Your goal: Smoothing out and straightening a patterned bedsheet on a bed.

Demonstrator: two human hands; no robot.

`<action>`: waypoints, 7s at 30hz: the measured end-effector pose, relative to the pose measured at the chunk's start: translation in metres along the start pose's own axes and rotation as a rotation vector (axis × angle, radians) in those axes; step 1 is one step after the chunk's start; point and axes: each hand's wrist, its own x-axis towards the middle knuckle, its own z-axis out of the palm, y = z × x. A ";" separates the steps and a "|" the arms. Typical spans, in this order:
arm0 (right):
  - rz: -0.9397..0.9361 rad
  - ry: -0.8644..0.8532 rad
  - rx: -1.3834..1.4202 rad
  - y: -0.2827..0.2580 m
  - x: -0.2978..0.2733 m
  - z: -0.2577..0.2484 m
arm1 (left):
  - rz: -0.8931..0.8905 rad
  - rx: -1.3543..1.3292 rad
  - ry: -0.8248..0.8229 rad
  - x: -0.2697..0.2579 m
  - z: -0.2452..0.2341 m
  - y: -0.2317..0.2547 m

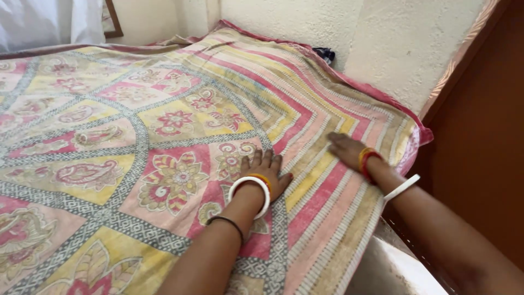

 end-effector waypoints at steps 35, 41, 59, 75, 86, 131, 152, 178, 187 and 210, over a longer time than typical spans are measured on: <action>-0.515 0.056 0.493 -0.014 -0.044 -0.068 | 0.336 -0.193 0.294 -0.065 -0.018 0.088; -0.660 -0.197 0.619 -0.017 -0.040 -0.071 | 0.461 -0.234 0.209 -0.046 0.010 0.104; -0.636 -0.181 0.645 -0.004 0.033 -0.049 | 0.519 -0.245 0.107 0.049 -0.005 0.102; -0.155 0.088 -0.171 0.147 0.166 0.006 | 0.126 0.070 -0.081 0.217 0.020 0.099; -0.137 0.088 -0.466 0.124 0.200 -0.035 | 0.314 -0.044 -0.096 0.216 0.021 0.129; -0.671 0.177 -0.580 -0.108 0.426 -0.023 | -0.180 -0.218 0.263 0.324 0.007 -0.051; -0.371 0.161 -0.113 -0.131 0.409 -0.032 | -0.360 -0.025 0.124 0.349 -0.072 -0.140; -0.478 0.058 -0.209 -0.197 0.355 -0.011 | -0.338 0.625 -0.382 0.213 -0.084 -0.167; -0.236 0.160 -0.154 -0.108 0.360 -0.034 | -0.656 0.245 -0.124 0.030 -0.032 -0.237; -0.541 -0.148 -0.057 -0.288 0.332 0.057 | -0.788 0.019 0.074 0.005 -0.041 -0.245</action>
